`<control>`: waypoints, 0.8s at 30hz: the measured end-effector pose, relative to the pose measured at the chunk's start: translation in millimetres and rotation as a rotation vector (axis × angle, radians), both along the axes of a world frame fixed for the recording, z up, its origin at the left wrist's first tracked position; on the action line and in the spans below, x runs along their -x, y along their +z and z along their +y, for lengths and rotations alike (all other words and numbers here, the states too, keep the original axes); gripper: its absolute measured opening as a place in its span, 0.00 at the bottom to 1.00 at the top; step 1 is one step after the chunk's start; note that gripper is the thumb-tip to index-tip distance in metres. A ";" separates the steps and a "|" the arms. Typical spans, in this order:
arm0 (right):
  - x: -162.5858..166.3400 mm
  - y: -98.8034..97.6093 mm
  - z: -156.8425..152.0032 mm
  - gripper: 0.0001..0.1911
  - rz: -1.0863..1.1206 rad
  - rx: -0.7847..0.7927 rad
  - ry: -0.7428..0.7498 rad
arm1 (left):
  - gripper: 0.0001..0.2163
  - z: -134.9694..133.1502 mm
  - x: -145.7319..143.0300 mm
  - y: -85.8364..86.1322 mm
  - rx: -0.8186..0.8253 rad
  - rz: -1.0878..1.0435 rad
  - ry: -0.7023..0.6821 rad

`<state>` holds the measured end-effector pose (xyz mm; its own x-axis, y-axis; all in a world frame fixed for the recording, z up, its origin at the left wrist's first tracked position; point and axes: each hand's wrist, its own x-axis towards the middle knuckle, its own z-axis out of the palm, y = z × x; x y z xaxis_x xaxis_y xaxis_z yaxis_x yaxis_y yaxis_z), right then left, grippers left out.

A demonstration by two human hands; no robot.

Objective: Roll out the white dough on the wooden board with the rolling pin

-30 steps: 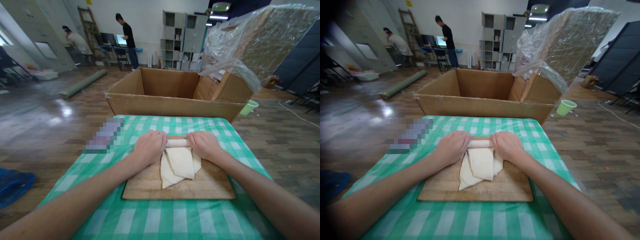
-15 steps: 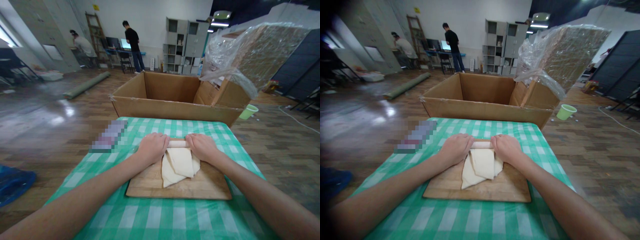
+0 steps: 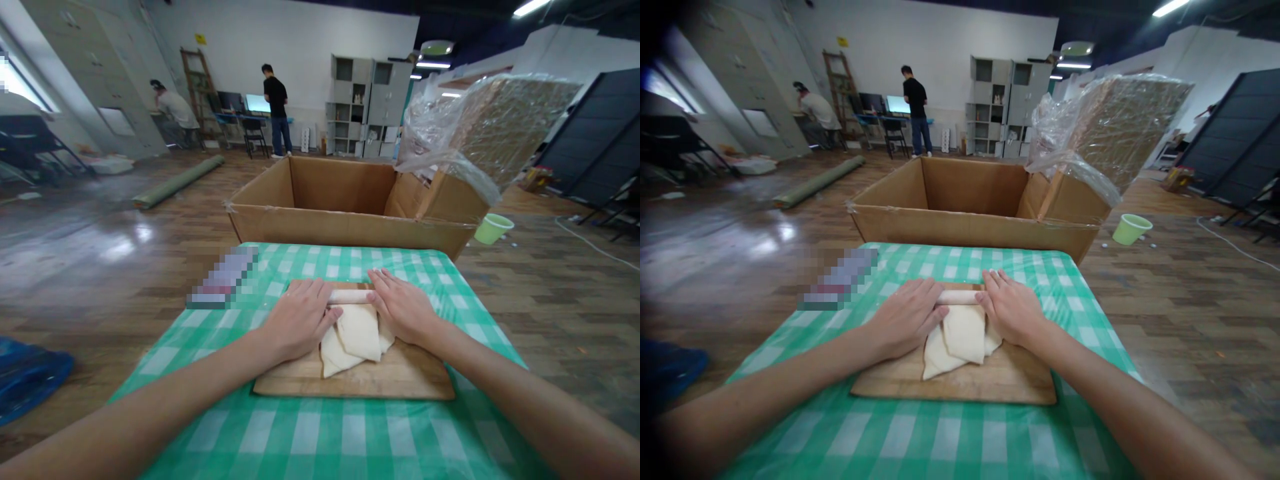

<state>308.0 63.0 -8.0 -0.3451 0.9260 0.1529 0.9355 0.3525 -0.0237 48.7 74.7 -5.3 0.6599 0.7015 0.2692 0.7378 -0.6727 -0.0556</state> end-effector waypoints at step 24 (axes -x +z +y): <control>7.3 29.7 27.3 0.33 -0.111 0.074 -0.050 | 0.23 47.0 -0.1 21.5 0.330 0.070 -0.139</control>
<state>300.7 90.4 21.7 -0.3096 0.9497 0.0474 0.9501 0.3069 0.0566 48.9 121.7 16.2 0.7636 0.6457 -0.0061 0.6404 -0.7562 0.1342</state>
